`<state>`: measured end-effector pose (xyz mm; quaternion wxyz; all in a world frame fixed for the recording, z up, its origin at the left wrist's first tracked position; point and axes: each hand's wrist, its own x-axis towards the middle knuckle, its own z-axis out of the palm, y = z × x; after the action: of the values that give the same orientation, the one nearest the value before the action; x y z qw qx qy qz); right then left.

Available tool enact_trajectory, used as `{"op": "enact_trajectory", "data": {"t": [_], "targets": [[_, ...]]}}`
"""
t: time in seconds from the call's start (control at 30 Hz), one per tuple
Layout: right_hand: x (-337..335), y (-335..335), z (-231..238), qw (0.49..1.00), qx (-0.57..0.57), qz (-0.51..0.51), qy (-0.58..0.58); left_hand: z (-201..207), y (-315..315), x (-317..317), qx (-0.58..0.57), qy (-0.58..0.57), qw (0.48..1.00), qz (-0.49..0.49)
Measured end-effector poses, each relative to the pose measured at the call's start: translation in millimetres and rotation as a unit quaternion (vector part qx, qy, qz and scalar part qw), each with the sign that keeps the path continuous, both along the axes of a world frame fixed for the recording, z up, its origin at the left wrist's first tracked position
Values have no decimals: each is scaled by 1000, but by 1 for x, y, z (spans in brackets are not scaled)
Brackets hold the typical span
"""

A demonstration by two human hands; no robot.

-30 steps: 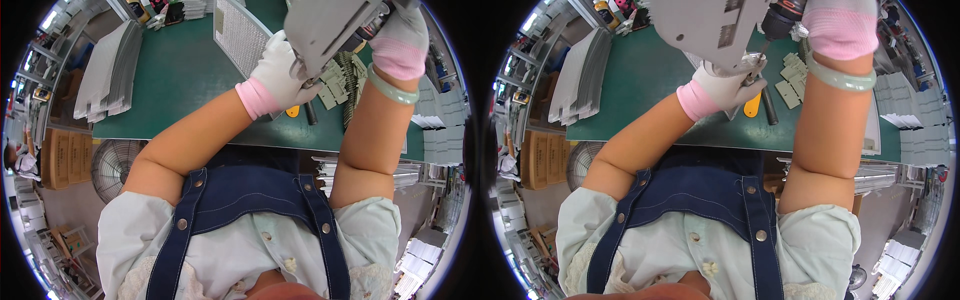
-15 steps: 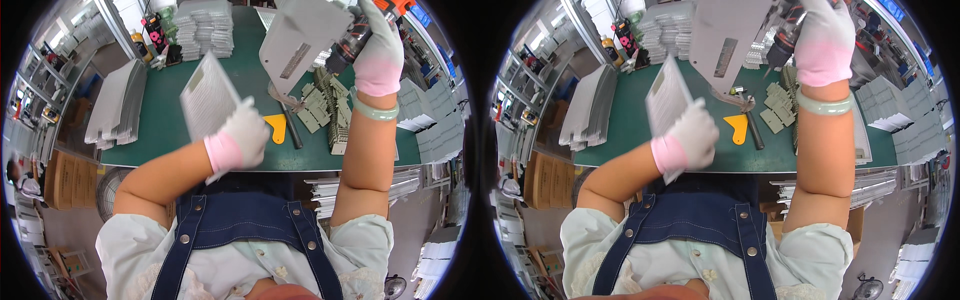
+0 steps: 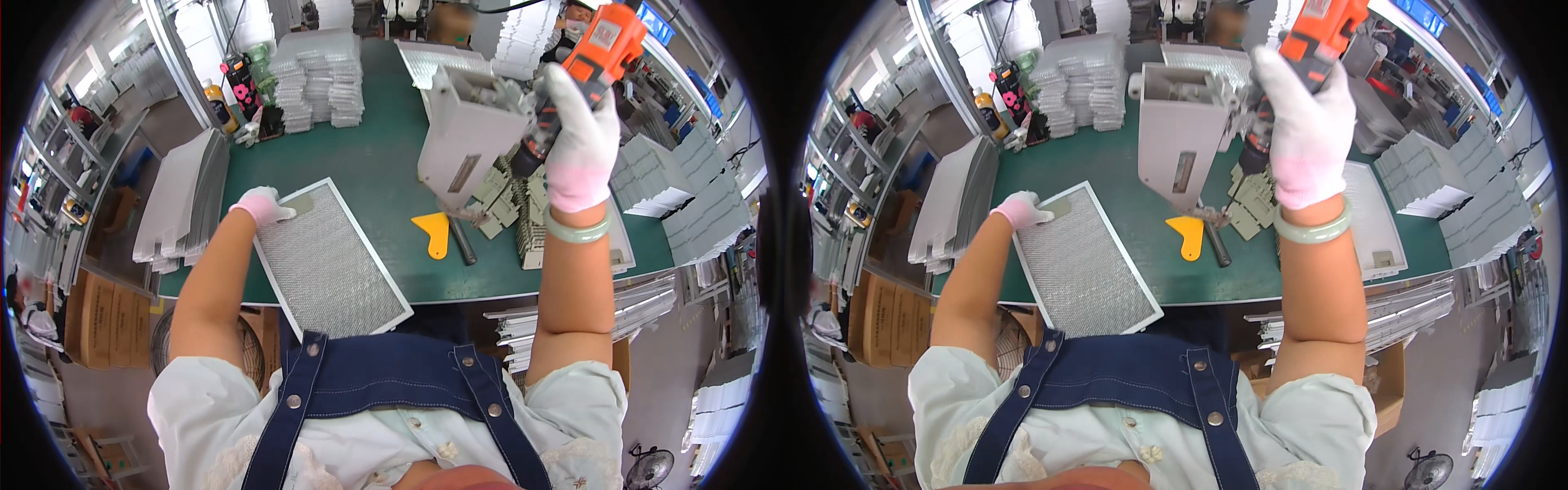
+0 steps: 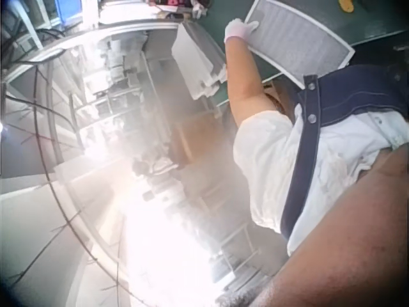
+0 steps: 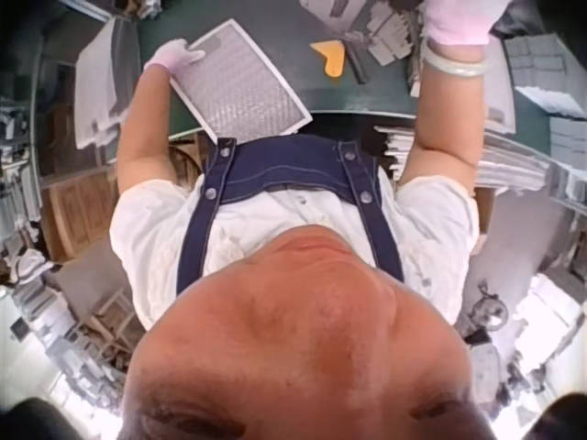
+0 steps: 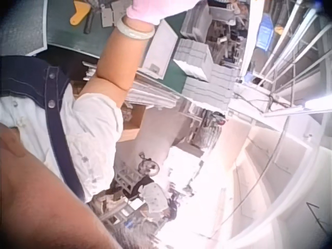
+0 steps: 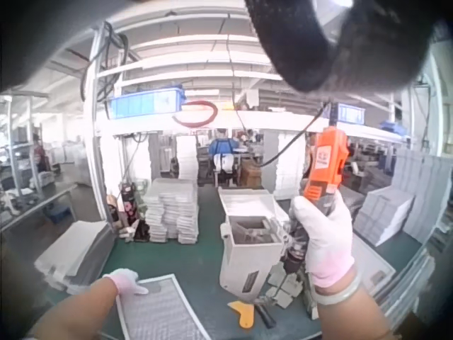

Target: The person assembles rectangular mesh filters by placing a mesh sheet on a workbench, inserting a plastic frame, and securing it with a handheld stapling tool. They repeat this process for multiple units, stacking the finished filters on the table.

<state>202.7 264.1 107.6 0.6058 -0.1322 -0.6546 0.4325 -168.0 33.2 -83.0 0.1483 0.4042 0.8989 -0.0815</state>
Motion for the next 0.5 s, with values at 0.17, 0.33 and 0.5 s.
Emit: {"op": "enact_trajectory", "data": {"t": [0.17, 0.33, 0.5], "targets": [[-2, 8, -10, 999, -34, 16, 39, 113, 10, 55, 286, 26, 954, -86], [20, 34, -19, 996, -41, -83, 1, 166, 13, 177, 382, 20, 858, -344], [24, 46, -32, 993, 33, -111, 0, 128, -13, 230, 130, -95, 884, -438]]}}
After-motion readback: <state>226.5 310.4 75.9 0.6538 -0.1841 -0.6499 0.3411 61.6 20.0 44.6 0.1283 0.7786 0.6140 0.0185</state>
